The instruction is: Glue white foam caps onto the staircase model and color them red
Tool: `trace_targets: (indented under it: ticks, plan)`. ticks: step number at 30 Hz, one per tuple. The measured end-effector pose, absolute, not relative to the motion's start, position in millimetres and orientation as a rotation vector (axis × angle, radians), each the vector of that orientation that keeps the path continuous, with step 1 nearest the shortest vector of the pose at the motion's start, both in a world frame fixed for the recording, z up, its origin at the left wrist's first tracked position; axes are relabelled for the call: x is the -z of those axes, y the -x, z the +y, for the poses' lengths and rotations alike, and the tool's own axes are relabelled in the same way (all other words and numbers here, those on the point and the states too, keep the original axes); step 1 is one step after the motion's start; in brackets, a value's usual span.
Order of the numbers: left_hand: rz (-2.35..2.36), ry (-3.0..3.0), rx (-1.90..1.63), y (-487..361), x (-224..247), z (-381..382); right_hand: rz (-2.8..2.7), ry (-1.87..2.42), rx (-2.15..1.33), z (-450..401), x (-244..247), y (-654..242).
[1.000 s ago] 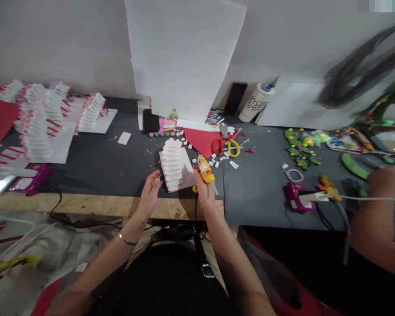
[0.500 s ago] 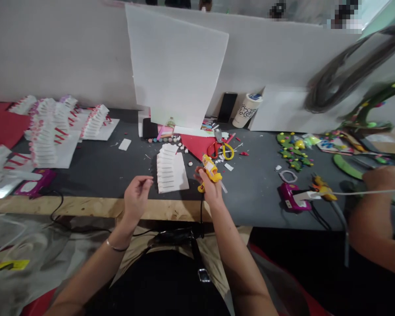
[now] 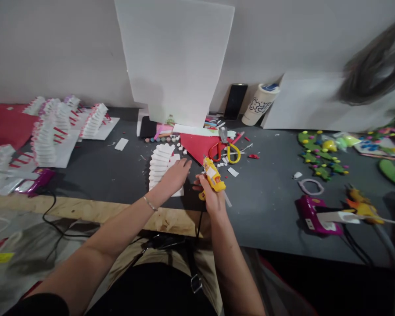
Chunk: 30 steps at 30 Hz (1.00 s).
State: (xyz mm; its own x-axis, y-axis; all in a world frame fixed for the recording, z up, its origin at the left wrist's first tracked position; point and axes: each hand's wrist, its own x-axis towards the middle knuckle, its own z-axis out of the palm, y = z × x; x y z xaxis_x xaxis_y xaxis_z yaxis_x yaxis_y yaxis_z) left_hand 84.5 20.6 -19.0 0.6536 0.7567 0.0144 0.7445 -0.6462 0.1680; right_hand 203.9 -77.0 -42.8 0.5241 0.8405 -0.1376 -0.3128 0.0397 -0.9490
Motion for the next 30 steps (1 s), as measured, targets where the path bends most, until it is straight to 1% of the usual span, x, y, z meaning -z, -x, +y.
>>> trace_targets:
  ticks: [7, 13, 17, 20, 23, 26, 30]
  plan:
    - [1.202, -2.771, -0.138, -80, 23, 37, -0.568, 1.213, -0.99, -81, 42, -203]
    - [1.216, -2.786, -0.11, -91, 10, 32, -0.498, 1.227, -0.936, -78, 48, -207]
    - [1.145, -2.75, -0.339, -91, 2, 10, -0.486, 1.207, -0.907, -79, 48, -207]
    - [1.093, -2.561, -0.564, -75, 1, -7, -0.499, 1.205, -0.913, -81, 43, -205]
    - [1.078, -2.243, -0.765, -46, 0, -17, -0.535, 1.231, -0.943, -82, 38, -202]
    - [1.046, -1.897, -0.87, -14, 0, -16, -0.609, 1.267, -1.024, -83, 35, -198]
    - [0.992, -1.457, -0.902, 18, -4, 0, -0.839, 1.314, -1.187, -83, 24, -197]
